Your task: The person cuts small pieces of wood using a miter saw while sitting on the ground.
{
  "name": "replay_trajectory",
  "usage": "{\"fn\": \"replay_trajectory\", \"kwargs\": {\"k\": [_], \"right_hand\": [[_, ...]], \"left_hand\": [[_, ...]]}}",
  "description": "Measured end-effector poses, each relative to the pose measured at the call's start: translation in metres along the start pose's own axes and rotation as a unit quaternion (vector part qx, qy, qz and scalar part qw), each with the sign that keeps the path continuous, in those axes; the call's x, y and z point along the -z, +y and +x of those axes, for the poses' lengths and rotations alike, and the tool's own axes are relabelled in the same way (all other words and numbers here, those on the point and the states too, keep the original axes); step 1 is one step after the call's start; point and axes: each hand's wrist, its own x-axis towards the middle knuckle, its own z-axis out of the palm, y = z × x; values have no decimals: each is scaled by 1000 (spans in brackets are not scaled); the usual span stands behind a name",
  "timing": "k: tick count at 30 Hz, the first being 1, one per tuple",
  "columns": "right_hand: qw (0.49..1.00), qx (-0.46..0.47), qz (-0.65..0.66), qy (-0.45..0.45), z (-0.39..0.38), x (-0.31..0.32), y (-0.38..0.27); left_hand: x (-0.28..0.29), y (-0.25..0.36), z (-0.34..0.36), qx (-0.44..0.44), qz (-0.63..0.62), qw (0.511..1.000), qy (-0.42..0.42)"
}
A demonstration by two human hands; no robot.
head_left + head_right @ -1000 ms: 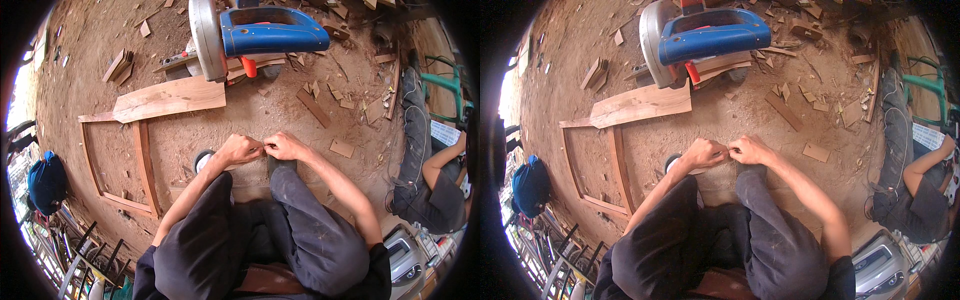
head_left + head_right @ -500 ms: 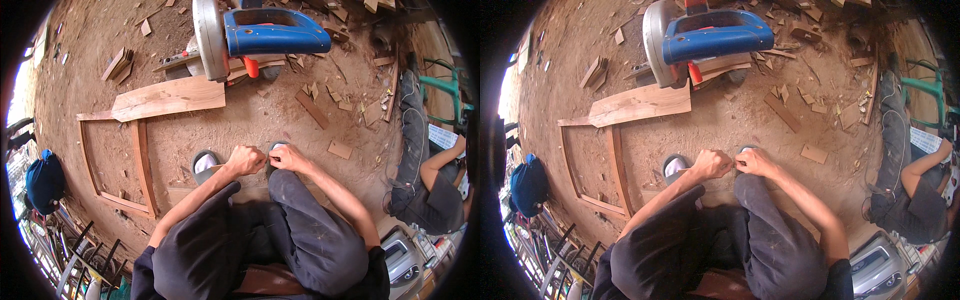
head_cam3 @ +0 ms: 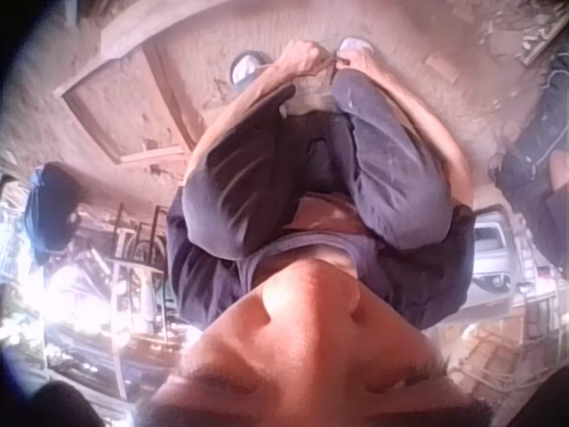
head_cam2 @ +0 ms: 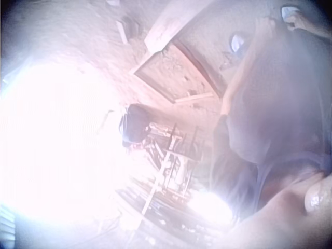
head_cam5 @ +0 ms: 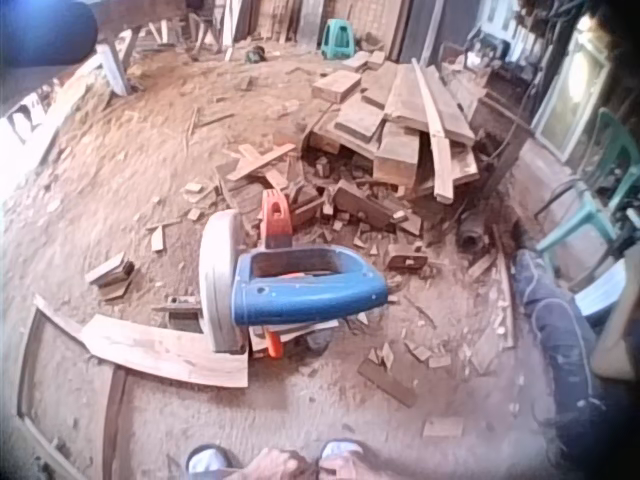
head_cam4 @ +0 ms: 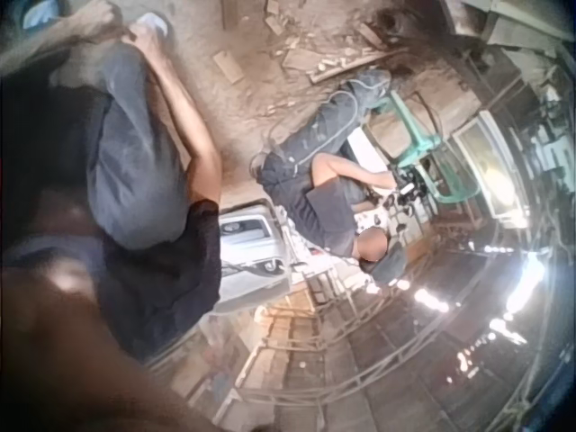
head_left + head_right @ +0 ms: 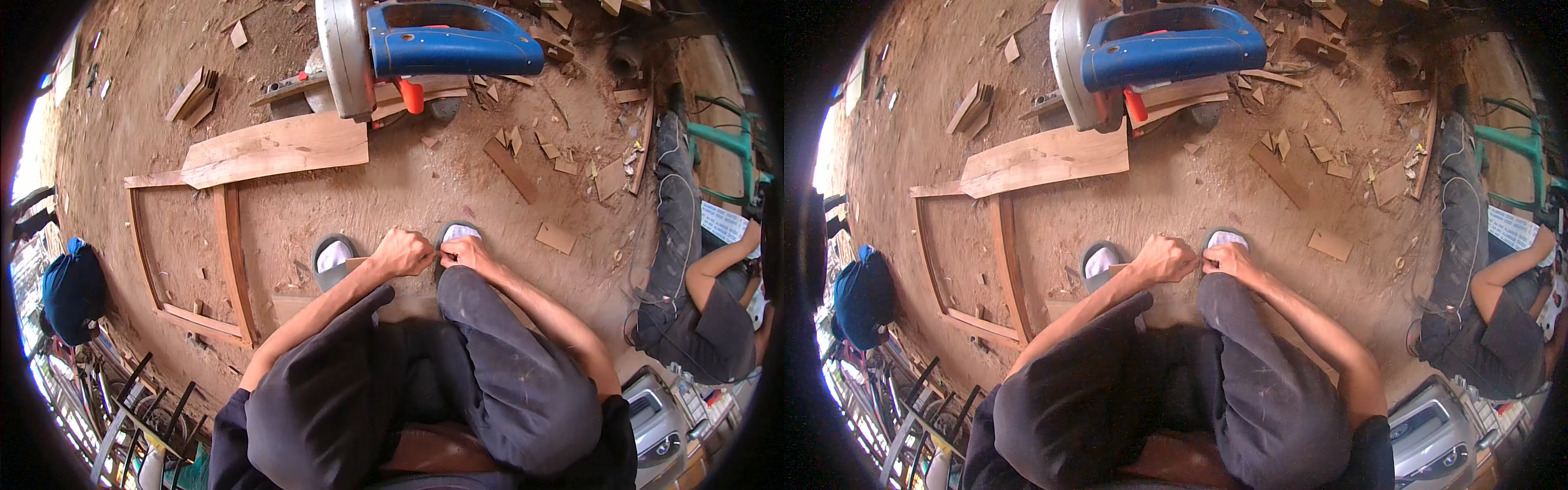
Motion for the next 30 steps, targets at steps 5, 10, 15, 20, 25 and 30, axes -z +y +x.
{"fn": "replay_trajectory", "kwargs": {"k": [5, 10, 15, 20, 25, 30], "right_hand": [[1000, -11, -19, 13, 2, 0, -2], [997, -50, -41, 50, 0, -5, -15], [991, -101, -79, 36, 2, -3, -19], [989, -98, -111, -20, 8, 26, -45], [990, -130, -30, -34, 16, 55, -63], [993, -113, 3, 22, 25, 61, -69]], "left_hand": [[-1, -3, 2, 5, 6, 1000, -17], [-3, -4, 4, -7, 1, 1000, -20], [1, -5, 4, -5, -16, 1000, -1], [11, -2, 3, 11, -6, 1000, 7], [24, -8, 5, 35, -42, 998, 37], [41, -5, 9, 49, -48, 996, 50]]}}
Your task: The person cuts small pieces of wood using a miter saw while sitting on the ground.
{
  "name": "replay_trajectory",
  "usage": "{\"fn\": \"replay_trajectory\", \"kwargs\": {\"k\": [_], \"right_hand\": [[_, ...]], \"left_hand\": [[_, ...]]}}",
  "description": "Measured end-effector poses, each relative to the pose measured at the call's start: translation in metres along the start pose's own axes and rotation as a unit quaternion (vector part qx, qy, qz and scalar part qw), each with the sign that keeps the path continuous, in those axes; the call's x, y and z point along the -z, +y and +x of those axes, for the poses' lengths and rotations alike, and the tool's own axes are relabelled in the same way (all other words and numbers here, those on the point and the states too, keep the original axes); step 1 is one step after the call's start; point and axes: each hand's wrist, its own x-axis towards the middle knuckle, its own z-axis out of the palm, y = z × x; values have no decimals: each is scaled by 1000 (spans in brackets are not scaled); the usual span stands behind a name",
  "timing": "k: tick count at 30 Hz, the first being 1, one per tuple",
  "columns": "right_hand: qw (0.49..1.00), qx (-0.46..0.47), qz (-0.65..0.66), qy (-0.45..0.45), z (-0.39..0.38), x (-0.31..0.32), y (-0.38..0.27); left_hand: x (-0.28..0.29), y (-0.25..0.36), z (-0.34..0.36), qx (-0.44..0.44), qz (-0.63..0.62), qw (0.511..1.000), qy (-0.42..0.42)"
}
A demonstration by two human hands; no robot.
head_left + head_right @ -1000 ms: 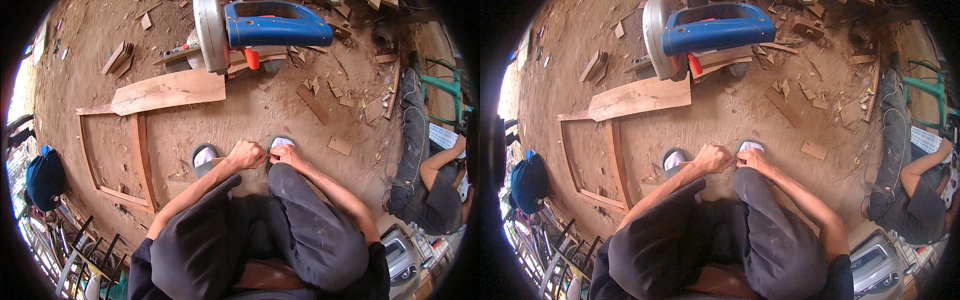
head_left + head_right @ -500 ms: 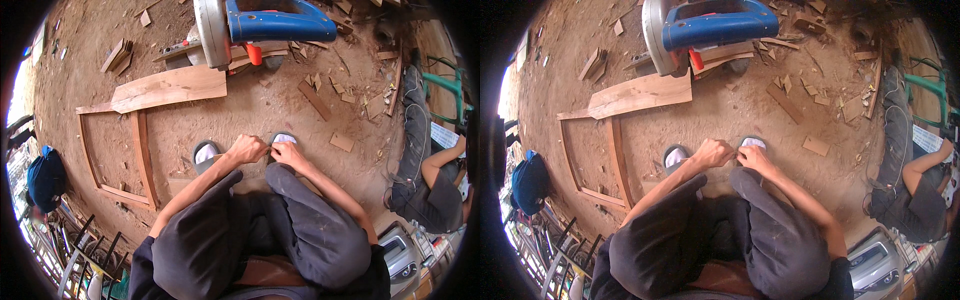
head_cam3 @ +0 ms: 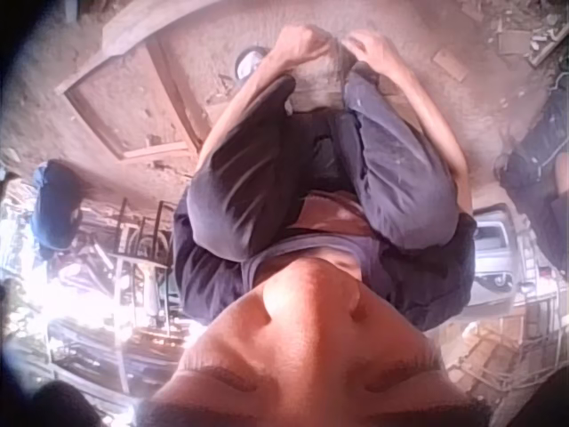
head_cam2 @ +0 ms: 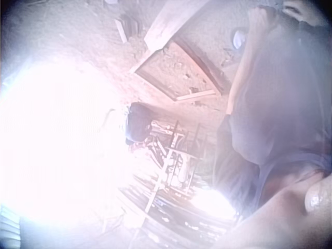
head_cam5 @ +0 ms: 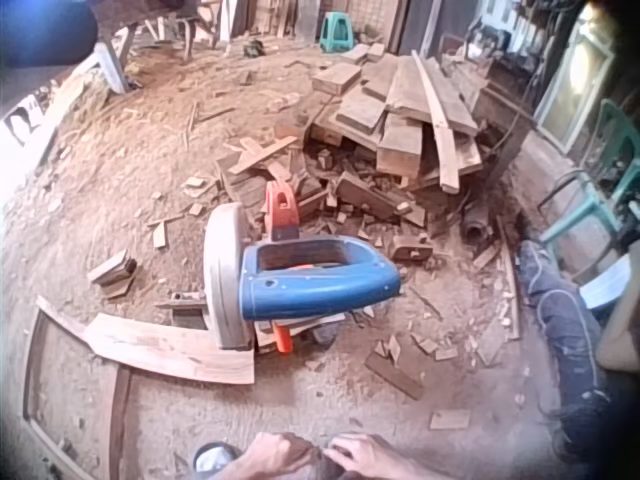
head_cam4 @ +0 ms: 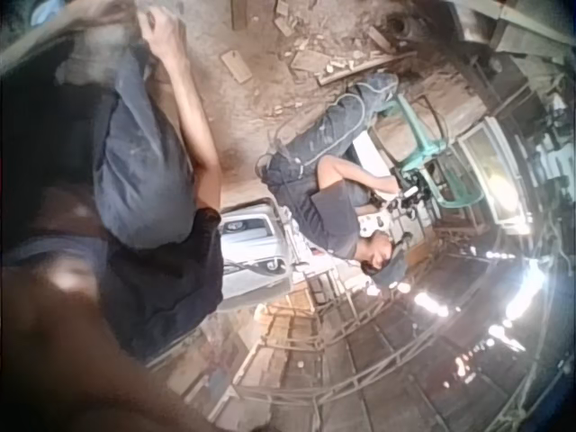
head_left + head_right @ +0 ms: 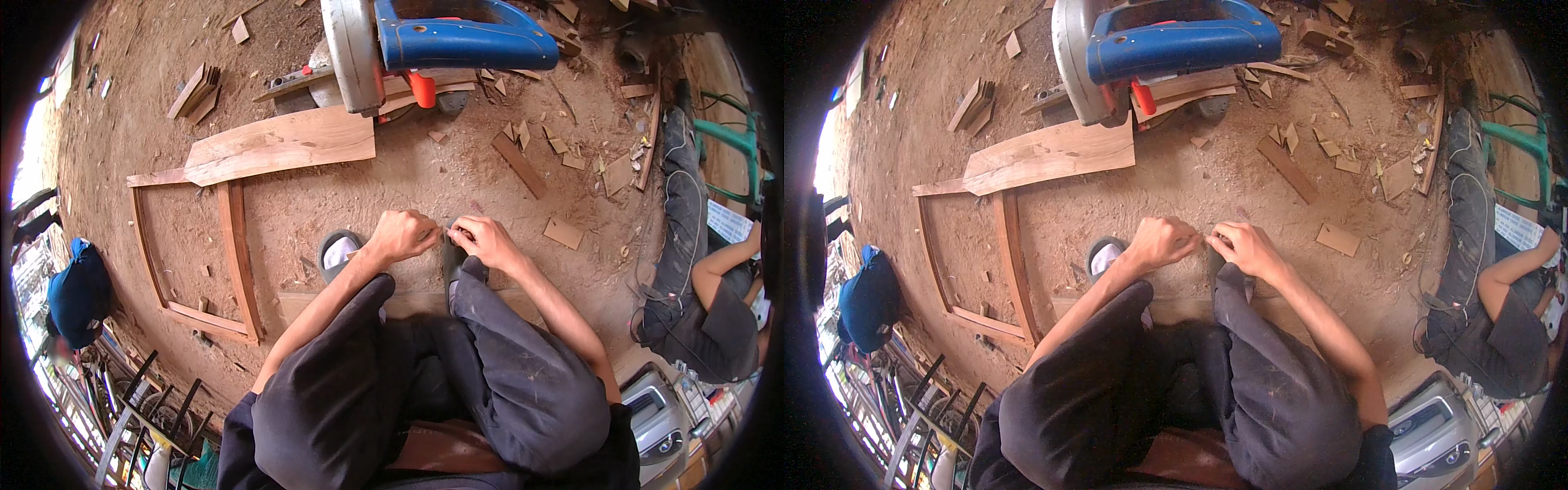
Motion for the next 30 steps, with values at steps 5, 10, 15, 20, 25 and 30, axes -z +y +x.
{"fn": "replay_trajectory", "kwargs": {"k": [5, 10, 15, 20, 25, 30], "right_hand": [[991, -47, 125, 23, 7, -19, 12], [866, -258, 427, -35, 12, -32, 19], [927, -185, 314, 87, 8, -53, 34], [988, -16, -49, 142, 9, -28, -4], [966, 114, -207, 108, 9, -5, -11], [959, 109, -247, 89, 12, 18, -6]], "left_hand": [[1, 6, 8, -6, 69, 997, 38], [-1, 11, 9, -35, 128, 987, 86], [-6, 7, 10, -59, 167, 982, 70], [4, 6, 7, -92, 121, 987, 49], [12, -5, 9, -130, 80, 988, 2], [17, -16, 1, -132, 79, 988, -24]]}}
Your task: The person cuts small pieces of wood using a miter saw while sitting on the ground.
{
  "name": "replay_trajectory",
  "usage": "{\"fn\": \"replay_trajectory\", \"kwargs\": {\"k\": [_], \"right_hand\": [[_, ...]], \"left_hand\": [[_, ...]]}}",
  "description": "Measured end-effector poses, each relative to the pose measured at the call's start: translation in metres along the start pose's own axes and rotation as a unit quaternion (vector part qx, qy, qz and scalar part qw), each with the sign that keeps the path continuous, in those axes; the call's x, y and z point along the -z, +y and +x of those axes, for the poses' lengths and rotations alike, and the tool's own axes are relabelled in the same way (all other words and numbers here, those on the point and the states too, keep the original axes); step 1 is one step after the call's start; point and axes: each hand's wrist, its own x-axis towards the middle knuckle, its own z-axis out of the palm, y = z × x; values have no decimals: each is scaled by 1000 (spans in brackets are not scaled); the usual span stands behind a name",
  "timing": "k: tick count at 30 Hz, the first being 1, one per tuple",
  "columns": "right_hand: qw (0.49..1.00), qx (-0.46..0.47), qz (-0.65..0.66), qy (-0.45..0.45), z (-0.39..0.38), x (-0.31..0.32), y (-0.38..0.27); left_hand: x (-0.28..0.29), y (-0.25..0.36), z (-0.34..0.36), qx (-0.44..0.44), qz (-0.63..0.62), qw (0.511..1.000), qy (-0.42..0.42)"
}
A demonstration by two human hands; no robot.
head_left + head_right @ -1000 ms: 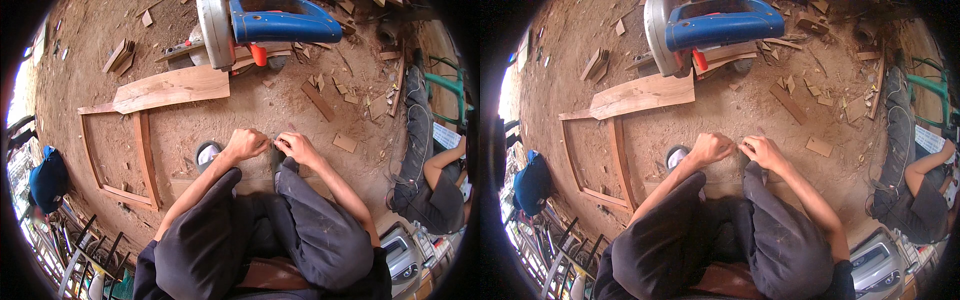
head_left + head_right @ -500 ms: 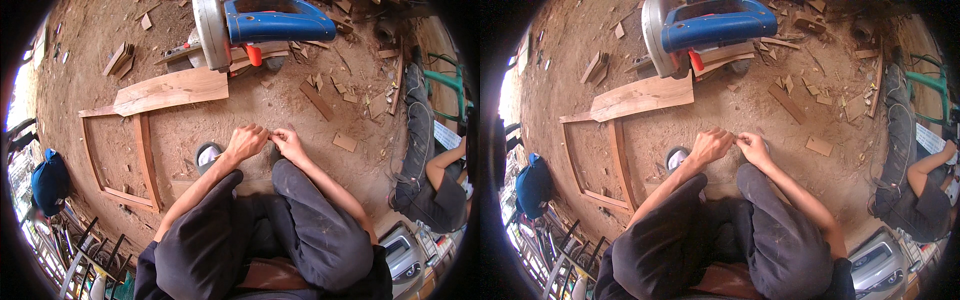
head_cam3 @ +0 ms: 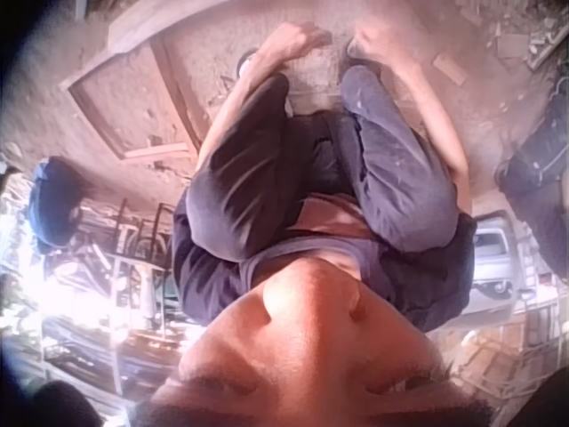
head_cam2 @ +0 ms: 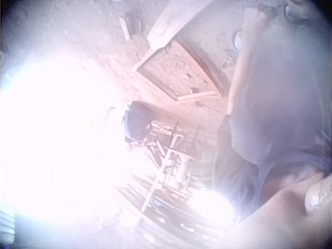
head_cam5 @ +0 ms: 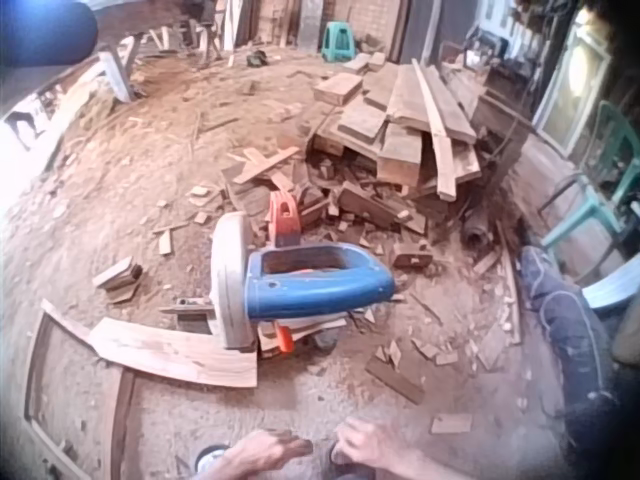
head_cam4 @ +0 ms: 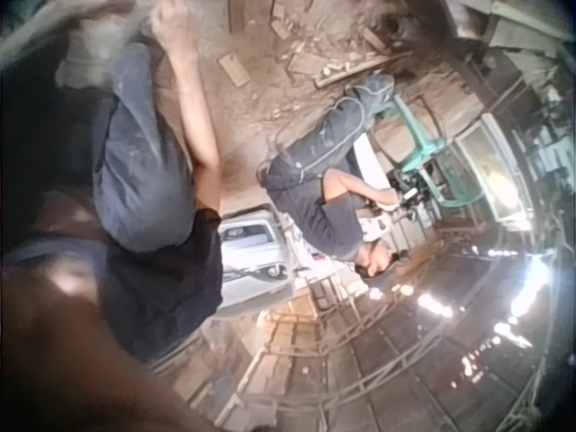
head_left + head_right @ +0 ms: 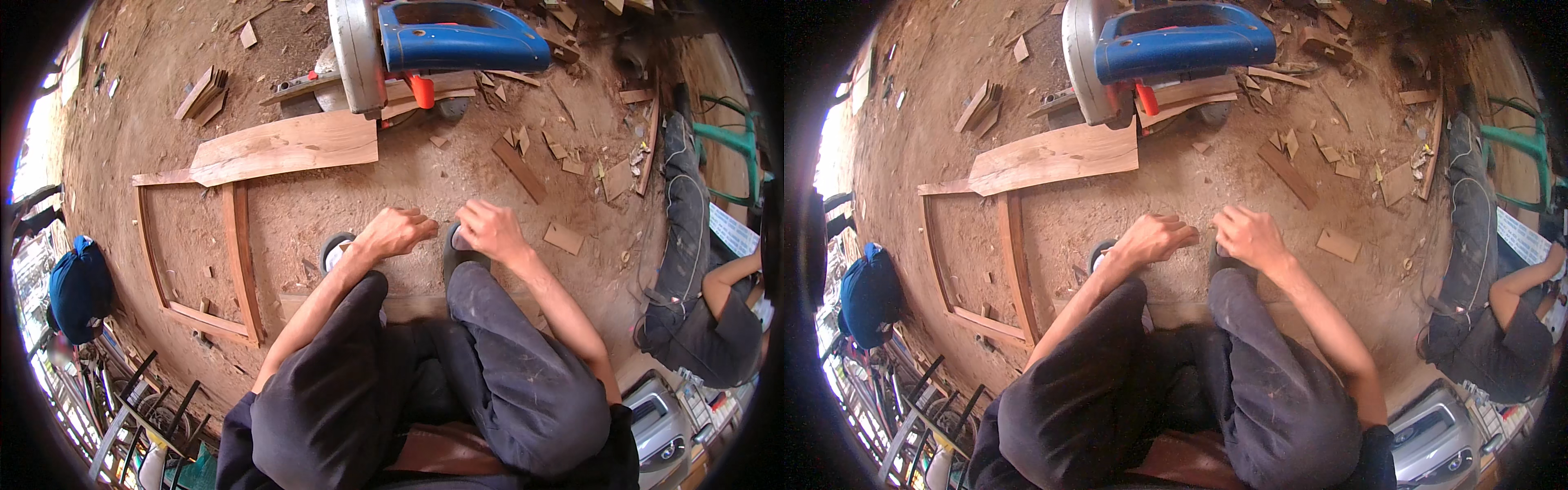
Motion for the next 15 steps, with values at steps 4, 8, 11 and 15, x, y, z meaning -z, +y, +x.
{"fn": "replay_trajectory", "kwargs": {"k": [4, 8, 11, 15], "right_hand": [[993, -76, 76, 40, 5, 25, 20], [961, -126, -40, 243, 23, 39, 18], [966, -124, -12, 225, 29, 33, 19], [903, -216, 369, 35, 26, 10, 6]], "left_hand": [[26, 3, -3, 111, -66, 990, 49], [50, -5, -6, 216, -108, 956, 169], [69, -12, 2, 333, -198, 900, 201], [52, -19, 14, 295, -509, 758, 282]]}}
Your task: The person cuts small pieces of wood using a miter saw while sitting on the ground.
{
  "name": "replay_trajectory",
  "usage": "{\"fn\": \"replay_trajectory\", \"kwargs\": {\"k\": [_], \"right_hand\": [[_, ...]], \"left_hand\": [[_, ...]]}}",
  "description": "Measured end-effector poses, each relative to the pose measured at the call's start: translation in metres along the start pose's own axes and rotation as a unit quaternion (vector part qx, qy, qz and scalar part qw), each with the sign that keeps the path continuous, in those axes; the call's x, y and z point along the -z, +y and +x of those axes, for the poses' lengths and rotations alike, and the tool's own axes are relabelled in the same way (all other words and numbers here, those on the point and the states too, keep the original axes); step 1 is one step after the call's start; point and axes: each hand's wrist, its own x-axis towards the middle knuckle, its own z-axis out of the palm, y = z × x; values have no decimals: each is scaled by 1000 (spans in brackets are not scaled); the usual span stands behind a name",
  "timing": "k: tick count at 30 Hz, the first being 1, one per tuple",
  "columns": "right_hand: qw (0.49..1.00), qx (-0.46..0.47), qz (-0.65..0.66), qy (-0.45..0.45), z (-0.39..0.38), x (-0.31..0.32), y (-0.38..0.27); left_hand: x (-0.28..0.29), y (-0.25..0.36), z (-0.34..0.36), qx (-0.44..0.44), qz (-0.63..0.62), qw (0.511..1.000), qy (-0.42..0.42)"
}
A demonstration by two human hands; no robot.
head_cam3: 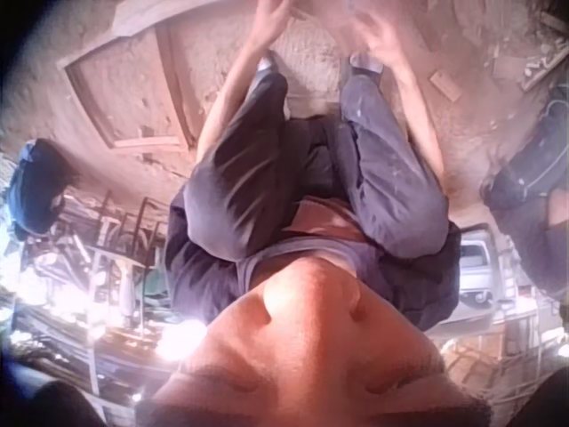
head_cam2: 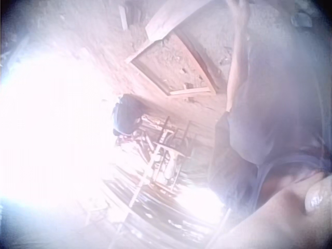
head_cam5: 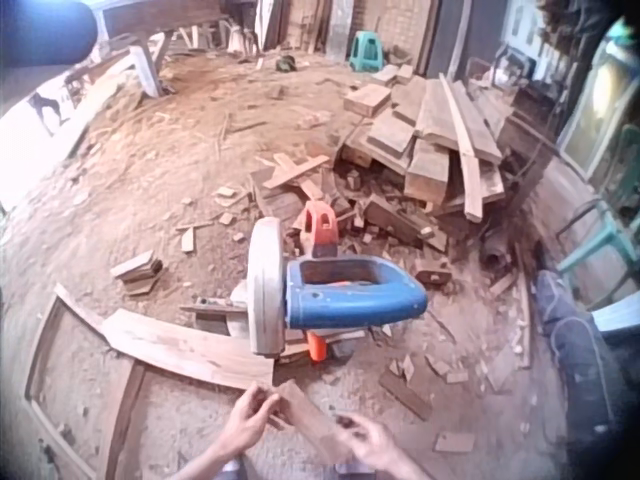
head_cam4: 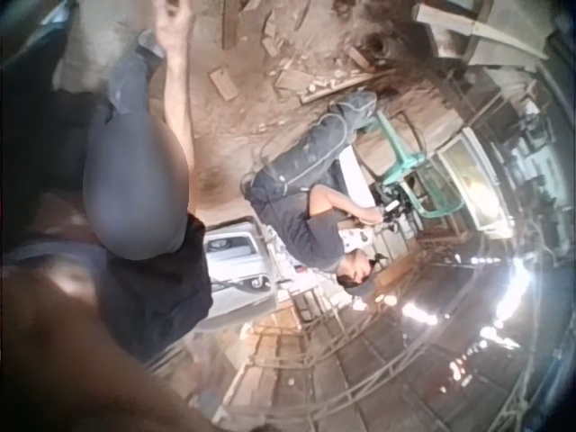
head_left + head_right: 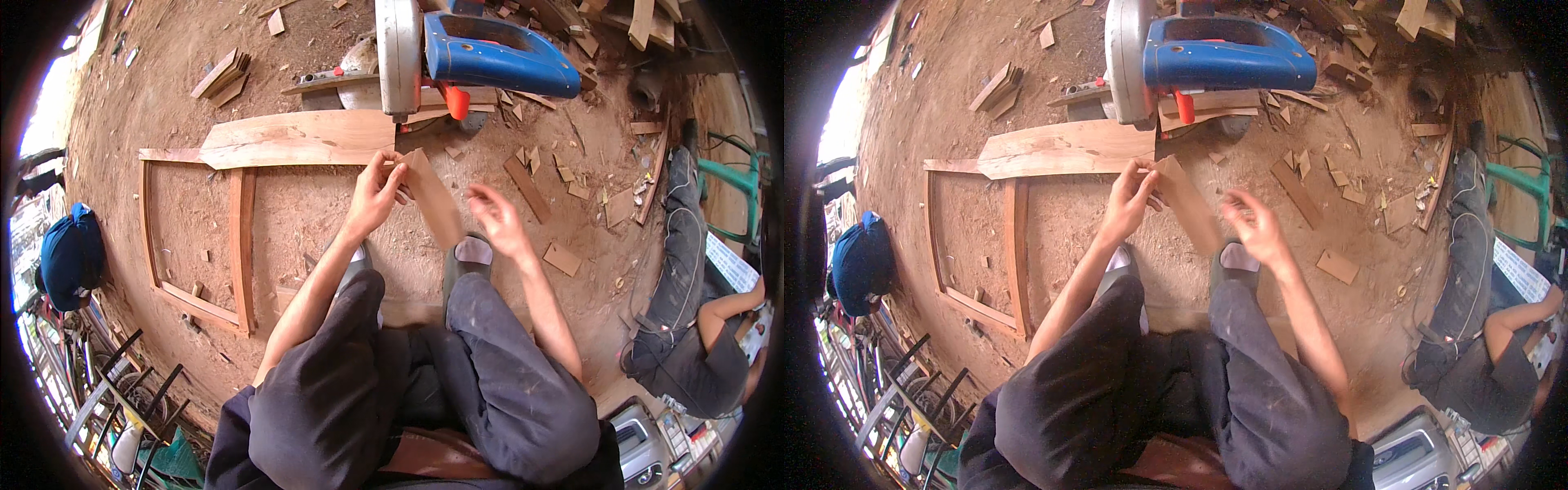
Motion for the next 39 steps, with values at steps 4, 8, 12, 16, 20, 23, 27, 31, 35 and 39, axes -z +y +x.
{"fn": "replay_trajectory", "kwargs": {"k": [4, 8, 12, 16, 20, 23, 27, 31, 35, 39], "right_hand": [[998, 34, 46, -14, -6, -35, 14], [988, -22, 152, -17, -9, -39, 22], [981, -31, 190, -30, -9, -36, 25], [962, -79, 262, -8, -3, -21, 15], [947, -120, 297, 8, -2, -8, 8], [959, -95, 266, 19, 0, -16, 20], [962, -92, 258, 12, -3, -29, 34], [966, -87, 245, -8, -10, -38, 44], [968, -88, 235, 12, -11, -41, 48], [963, -99, 244, 58, -9, -38, 46]], "left_hand": [[1, -22, -5, 85, -113, 990, 3], [5, -35, -13, 89, -120, 989, -15], [9, -48, -21, 109, -138, 984, 15], [12, -45, -23, 105, -167, 978, 61], [11, -37, -22, 93, -164, 980, 66], [11, -39, -22, 84, -163, 981, 64], [12, -46, -20, 93, -161, 980, 67], [20, -54, -18, 115, -181, 974, 72], [33, -64, -14, 174, -185, 961, 112], [38, -67, -9, 141, -194, 950, 199]]}}
